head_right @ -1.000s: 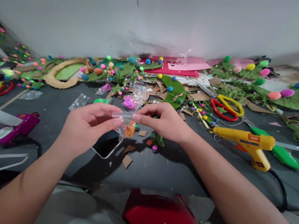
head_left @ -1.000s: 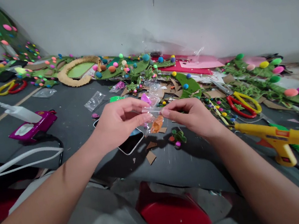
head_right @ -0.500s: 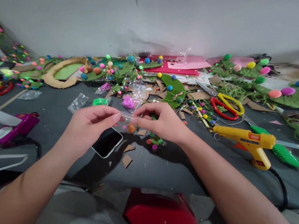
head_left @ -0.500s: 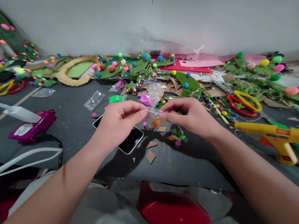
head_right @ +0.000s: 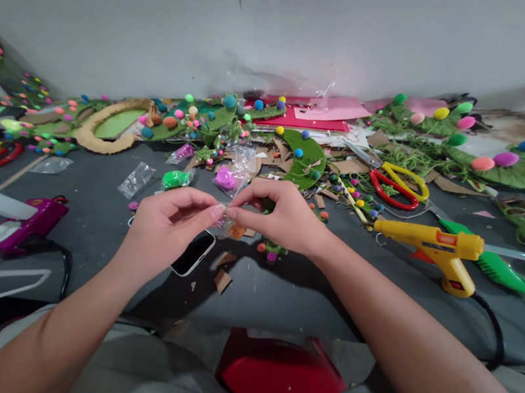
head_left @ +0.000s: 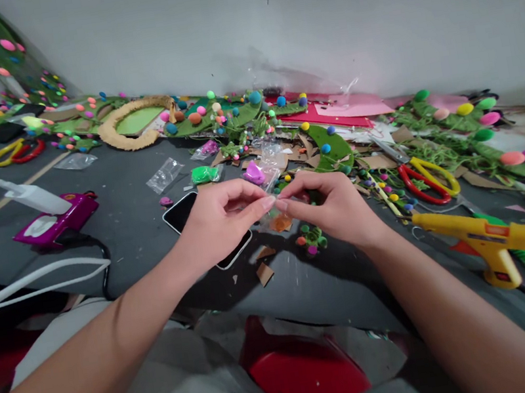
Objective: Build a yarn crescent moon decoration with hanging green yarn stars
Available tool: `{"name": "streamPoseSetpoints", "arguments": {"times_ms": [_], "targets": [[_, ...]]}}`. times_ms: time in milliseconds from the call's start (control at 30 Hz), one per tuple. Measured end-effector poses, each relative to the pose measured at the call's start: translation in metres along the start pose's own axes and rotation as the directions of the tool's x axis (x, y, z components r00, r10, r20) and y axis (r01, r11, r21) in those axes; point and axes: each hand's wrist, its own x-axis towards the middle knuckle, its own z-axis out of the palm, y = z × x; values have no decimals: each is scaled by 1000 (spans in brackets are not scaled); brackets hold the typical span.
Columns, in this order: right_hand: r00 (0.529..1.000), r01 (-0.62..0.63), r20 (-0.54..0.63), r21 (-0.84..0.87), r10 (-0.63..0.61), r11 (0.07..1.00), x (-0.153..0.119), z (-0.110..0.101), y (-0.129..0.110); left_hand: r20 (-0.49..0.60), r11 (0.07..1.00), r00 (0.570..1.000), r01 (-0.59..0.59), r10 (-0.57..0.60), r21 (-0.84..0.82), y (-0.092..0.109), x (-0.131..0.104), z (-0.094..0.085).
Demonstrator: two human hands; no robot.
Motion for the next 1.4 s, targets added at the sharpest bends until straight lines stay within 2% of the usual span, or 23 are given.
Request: {"name": "streamPoseSetpoints", "arguments": {"times_ms": [333,567,767,867,1067,1200,1300,1400], "targets": [[997,79,3,6,-79,997,-1,1,0,-38,997,997,-59,61,47,3,0,4],[995,103,19,-33,-103,994,-3,2,1,20,992,996,-92,91,83,-1,-1,1],[998,61,1,-36,-61,997,-1,-2,1,-75,978,984,-151,162,141,0,1,-2],[997,74,0,-48,-74,996,-1,-4,2,-72,983,986,-142,151,115,0,1,-2],[993,115,21,-53,-114,992,-3,-2,-3,1,994,994,-113,113,-2,-1,-1,-1],[996,94,5,0,-94,996,-2,-2,-4,-64,986,986,-152,156,65,2,-1,-2],[997,73,-3,-23,-73,997,-1,-4,-3,-117,983,979,-159,169,92,4,-1,-2],[996,90,2,-61,-90,994,-2,-4,-1,-83,988,986,-137,142,70,3,-1,-2]]}}
